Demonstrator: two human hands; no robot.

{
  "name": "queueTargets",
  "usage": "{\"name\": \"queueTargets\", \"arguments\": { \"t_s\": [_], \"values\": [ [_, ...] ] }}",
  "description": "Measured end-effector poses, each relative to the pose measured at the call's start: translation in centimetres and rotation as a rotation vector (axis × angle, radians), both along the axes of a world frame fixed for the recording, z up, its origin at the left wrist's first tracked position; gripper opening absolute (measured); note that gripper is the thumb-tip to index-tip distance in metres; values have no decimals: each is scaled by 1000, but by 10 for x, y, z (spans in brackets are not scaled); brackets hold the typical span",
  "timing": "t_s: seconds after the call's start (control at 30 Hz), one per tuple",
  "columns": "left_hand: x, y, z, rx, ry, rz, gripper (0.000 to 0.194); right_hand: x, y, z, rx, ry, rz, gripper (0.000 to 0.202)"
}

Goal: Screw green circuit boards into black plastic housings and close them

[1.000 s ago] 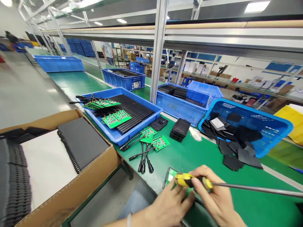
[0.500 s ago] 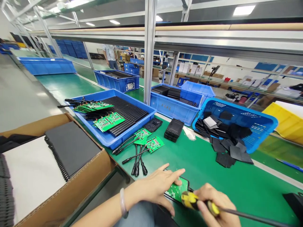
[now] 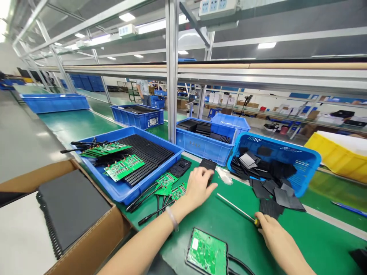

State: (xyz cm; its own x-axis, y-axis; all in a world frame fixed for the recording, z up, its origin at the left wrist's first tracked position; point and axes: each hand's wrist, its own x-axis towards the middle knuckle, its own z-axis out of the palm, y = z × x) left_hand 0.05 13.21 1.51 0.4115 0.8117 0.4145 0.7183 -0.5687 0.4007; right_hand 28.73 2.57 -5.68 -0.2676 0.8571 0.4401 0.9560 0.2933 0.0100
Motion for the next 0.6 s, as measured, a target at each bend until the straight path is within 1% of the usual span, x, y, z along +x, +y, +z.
{"name": "queueTargets", "arguments": {
  "t_s": [0.07,0.1,0.13,0.17,0.2,0.27,0.3,0.33,0.37,0.43,0.47,0.53,0.6],
  "values": [
    [11,25,2,-28,-35,131,82,-14,-6,-1,-6,64,-12,24],
    [15,36,1,-58,-41,167,98,-27,-11,2,-15,100,-4,24],
    [19,44,1,-91,-45,187,108,-42,-16,7,-45,141,38,24],
    [22,51,0,-124,-51,195,111,-58,-22,11,-112,180,99,25],
    [23,55,-1,-151,-61,195,110,-73,-28,16,-189,203,179,33],
    [22,58,0,-181,-104,195,103,-98,-37,20,-369,205,318,60],
    [20,57,1,-185,-138,203,101,-106,-39,19,-443,202,352,70],
    [16,55,3,-184,-179,216,100,-112,-41,17,-502,212,358,75],
    [11,51,5,-181,-226,234,101,-115,-42,13,-540,243,341,79],
    [1,41,6,-181,-329,271,101,-116,-42,3,-582,356,265,91],
    [-4,35,5,-189,-378,279,96,-114,-42,-4,-599,420,226,99],
    [-13,19,1,-209,-447,271,75,-106,-42,-22,-650,523,149,95],
    [-21,2,-6,-241,-491,234,51,-96,-41,-44,-707,618,69,76]
  ]
}}
